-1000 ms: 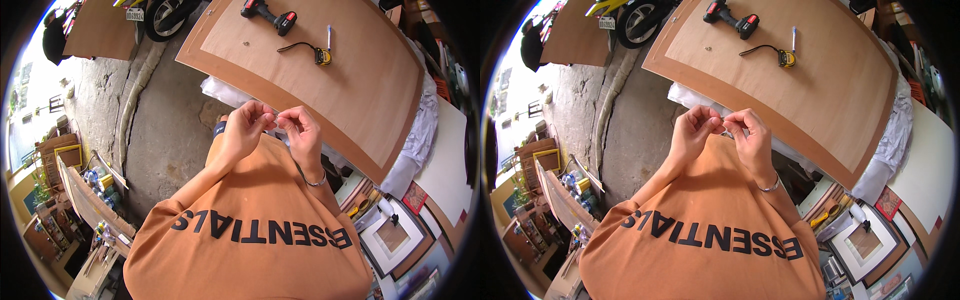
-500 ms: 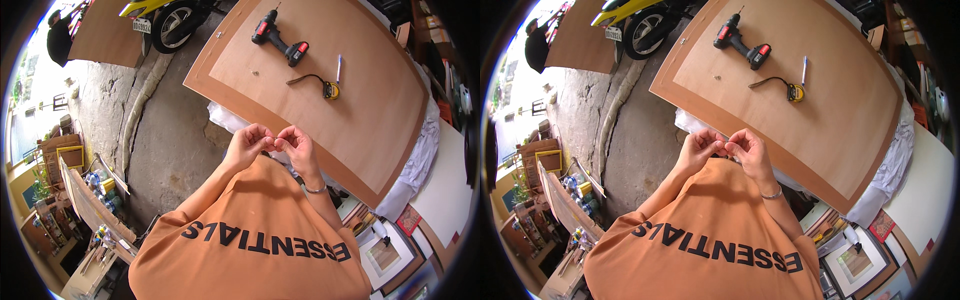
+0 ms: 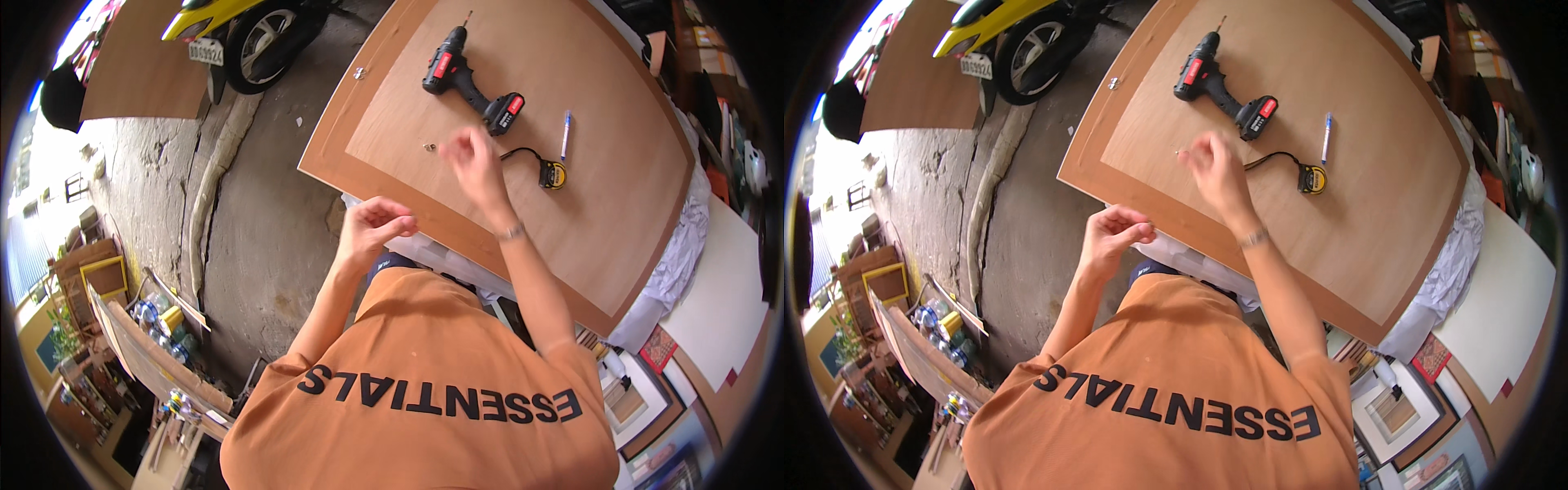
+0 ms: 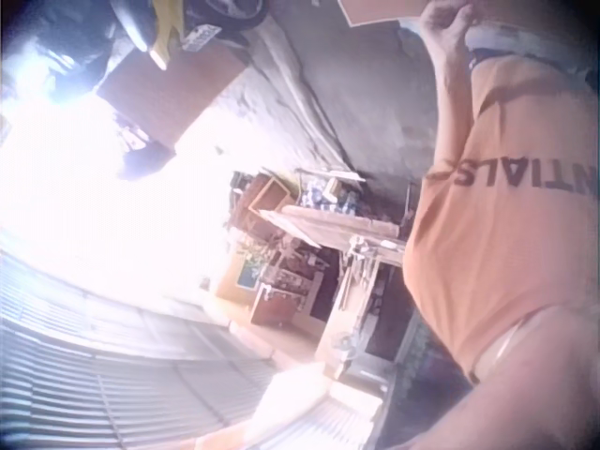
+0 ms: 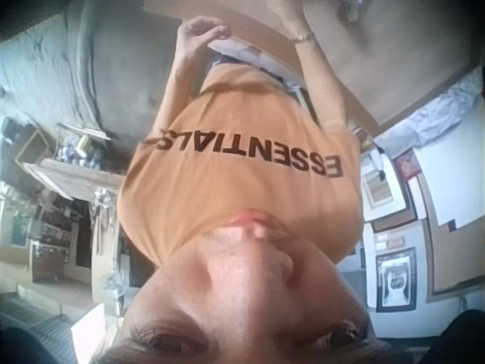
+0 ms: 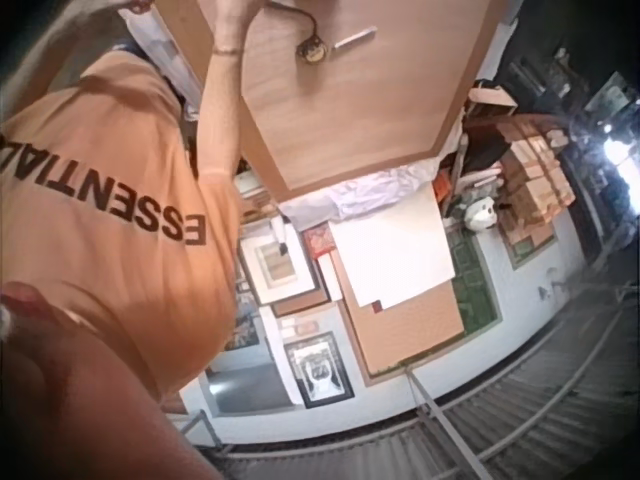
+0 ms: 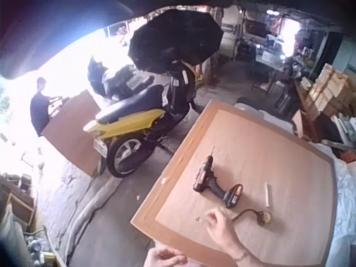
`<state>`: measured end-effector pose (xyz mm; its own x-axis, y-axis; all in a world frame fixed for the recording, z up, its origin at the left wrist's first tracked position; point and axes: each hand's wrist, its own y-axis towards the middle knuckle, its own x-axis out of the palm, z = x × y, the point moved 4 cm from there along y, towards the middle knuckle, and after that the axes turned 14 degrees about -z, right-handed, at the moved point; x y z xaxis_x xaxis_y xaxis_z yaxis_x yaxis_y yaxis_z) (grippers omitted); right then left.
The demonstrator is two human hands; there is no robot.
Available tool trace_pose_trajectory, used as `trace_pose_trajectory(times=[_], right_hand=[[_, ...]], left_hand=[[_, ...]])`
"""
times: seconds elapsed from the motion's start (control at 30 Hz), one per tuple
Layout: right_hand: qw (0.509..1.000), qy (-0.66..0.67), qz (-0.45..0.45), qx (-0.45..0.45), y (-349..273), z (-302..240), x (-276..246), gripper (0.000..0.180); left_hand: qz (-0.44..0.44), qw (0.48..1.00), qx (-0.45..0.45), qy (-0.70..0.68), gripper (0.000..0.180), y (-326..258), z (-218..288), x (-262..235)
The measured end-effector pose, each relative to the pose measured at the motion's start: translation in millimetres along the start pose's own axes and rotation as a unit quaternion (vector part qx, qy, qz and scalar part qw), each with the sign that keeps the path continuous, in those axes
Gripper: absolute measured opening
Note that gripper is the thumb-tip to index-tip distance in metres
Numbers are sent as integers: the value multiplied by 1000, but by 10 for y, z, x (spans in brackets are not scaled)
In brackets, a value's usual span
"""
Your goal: The person measures and marks a wooden board using a tape measure and a pen. They then use a cordless drill to drive screws into the marked spots on the board.
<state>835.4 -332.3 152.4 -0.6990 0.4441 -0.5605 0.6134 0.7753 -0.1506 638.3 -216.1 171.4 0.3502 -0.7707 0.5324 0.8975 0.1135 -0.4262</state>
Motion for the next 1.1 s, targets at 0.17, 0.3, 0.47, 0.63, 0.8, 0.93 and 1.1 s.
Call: trace_pose_trajectory(times=[0.17,0.3,0.47,0.63,0.8,0.93,1.1], right_hand=[[940,-328,78,51,1060,613,35,48],[943,-286,59,161,1367,921,31,44],[976,-152,-14,152,1022,777,-381,70],[973,85,214,-33,-531,265,-1009,61],[930,191,297,100,-2548,296,-1310,37],[830,319,370,268,-4014,668,-1288,11],[729,324,545,258,-5364,1031,-1698,13]], left_hand=[[134,982,-4,136,16,-341,-17,-373],[174,976,19,129,15,-625,-105,-550],[151,981,51,110,12,-678,-154,-769],[91,988,47,118,11,-263,-230,-611],[-28,986,15,165,14,456,-530,225],[-110,976,-27,185,16,1067,-1040,1330],[-227,960,-56,156,12,1369,-1960,3013]])
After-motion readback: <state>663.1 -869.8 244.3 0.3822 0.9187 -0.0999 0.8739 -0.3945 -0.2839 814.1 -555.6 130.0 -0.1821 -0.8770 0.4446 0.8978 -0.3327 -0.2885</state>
